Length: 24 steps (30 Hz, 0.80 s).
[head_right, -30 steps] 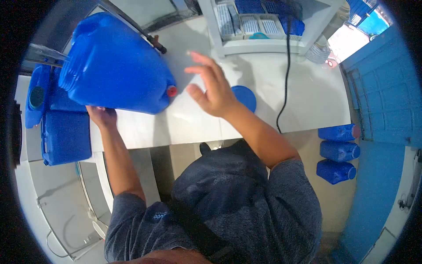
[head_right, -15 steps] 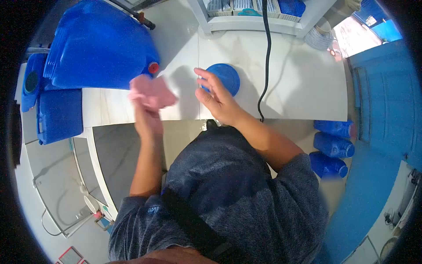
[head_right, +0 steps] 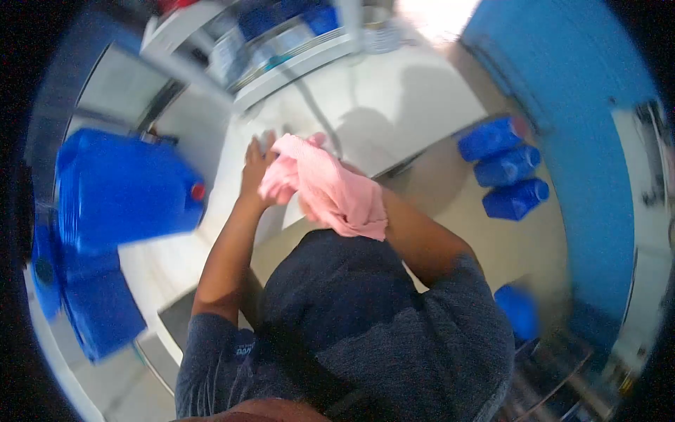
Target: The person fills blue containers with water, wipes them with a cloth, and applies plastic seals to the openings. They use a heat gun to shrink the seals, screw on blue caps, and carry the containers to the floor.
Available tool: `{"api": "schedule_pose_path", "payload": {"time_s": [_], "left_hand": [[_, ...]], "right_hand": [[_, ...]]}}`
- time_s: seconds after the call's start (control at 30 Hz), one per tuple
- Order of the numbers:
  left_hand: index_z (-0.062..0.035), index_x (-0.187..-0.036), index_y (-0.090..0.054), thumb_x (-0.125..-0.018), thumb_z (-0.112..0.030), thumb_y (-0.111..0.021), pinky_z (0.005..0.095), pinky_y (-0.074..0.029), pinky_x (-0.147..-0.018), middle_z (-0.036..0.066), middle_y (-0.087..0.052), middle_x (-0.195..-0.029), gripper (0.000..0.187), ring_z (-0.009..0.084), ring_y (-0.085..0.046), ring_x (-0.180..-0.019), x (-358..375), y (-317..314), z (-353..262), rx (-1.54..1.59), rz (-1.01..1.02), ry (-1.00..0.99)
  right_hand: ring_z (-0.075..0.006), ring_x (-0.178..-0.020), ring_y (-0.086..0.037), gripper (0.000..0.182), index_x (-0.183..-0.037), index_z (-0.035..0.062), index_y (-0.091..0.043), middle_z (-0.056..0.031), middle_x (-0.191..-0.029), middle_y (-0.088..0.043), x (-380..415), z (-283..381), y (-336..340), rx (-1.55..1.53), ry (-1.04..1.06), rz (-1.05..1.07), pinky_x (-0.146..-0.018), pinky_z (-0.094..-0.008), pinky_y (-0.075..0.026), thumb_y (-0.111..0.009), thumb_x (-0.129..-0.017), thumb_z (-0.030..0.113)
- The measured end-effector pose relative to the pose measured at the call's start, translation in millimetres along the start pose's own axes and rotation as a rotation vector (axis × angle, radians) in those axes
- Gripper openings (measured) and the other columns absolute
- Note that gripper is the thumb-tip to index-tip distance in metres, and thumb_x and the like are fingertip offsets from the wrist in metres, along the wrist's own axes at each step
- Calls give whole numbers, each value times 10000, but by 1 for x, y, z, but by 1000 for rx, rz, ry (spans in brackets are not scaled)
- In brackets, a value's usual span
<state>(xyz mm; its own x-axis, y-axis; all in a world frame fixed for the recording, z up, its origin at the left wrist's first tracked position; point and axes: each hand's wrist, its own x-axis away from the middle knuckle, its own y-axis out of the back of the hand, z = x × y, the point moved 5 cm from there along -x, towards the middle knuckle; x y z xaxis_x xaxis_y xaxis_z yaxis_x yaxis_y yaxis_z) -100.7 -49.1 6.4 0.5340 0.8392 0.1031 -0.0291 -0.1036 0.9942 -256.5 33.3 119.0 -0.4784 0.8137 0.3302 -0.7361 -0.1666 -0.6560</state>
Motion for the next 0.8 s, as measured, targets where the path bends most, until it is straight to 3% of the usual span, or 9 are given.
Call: {"api": "schedule_pose_path", "payload": {"time_s": [0.03, 0.17, 0.2, 0.3, 0.37, 0.43, 0.53, 0.6, 0.8], "left_hand": [[-39, -1542, -211, -660, -447, -850, 520, -370, -1092, 334, -325, -1484, 1163, 493, -382, -1335, -5, 4, 2, 132, 41, 9], [2, -1482, -280, -621, -373, -887, 515, -419, -1043, 324, -449, -1381, 1118, 476, -502, -1222, -20, 2, -3, 176, 109, -91], [38, -1458, -307, -613, -382, -891, 514, -452, -1007, 326, -498, -1320, 1110, 464, -529, -1194, -18, 26, -11, 272, 152, 102], [37, -1274, -529, -675, -378, -869, 435, -518, -903, 232, -600, -1153, 804, 345, -616, -1064, -27, 41, 12, 427, 157, 36], [26, -1252, -555, -739, -359, -842, 410, -524, -888, 186, -625, -1107, 702, 296, -626, -1037, -21, 49, 16, 578, 269, 33], [-7, -1285, -546, -880, -293, -741, 369, -518, -893, 115, -646, -1088, 533, 230, -626, -1008, -7, 57, 8, 1395, 201, 63], [-37, -1332, -526, -959, -231, -647, 379, -492, -952, 106, -628, -1194, 437, 218, -616, -1067, 8, 76, -42, 1831, 80, -44], [-49, -1454, -406, -1006, -329, -546, 406, -421, -1066, 107, -497, -1430, 547, 249, -508, -1290, 12, 75, -70, 2140, 97, -85], [-77, -1500, -343, -1043, -429, -373, 440, -270, -1182, 97, -386, -1533, 578, 246, -365, -1415, 11, 124, -68, 2517, -154, 81]], "right_hand": [[-161, -818, -662, 408, -1276, 51, -528, -125, -1000, -669, 17, 1, 3, 164, 281, -40, -656, -285, -562, -512, -1000, 351], [-122, -899, -623, 234, -1214, 107, -596, -44, -1032, -610, 62, -6, 2, 355, 496, -321, -657, -266, -553, -557, -994, 172], [-116, -915, -618, 235, -1208, 93, -589, -46, -1037, -597, 68, -10, 8, 539, 565, -284, -674, -265, -547, -565, -990, 177], [-107, -962, -613, 264, -1193, 44, -563, -64, -1067, -573, 81, -21, 15, 732, 675, -340, -726, -262, -530, -597, -972, 182], [-122, -940, -598, 218, -1150, 47, -572, -56, -1042, -583, 68, -23, 20, 442, 806, -446, -760, -278, -510, -590, -969, 167], [-138, -918, -584, 172, -1106, 51, -582, -49, -1018, -593, 43, -19, 26, 155, 921, -492, -794, -295, -491, -583, -966, 151], [-154, -896, -569, 129, -1063, 55, -592, -41, -993, -603, 15, -4, 28, -104, 1022, -517, -829, -312, -472, -576, -962, 135], [-242, -1013, -590, 123, -1018, 77, -619, -93, -1077, -637, 31, 22, -9, 798, 1543, -769, -938, -379, -440, -626, -901, 113], [-307, -1230, -507, 262, -1041, 75, -649, -152, -1264, -569, -10, 41, -37, 1686, 1150, -803, -1051, -489, -364, -554, -921, 288]]}}
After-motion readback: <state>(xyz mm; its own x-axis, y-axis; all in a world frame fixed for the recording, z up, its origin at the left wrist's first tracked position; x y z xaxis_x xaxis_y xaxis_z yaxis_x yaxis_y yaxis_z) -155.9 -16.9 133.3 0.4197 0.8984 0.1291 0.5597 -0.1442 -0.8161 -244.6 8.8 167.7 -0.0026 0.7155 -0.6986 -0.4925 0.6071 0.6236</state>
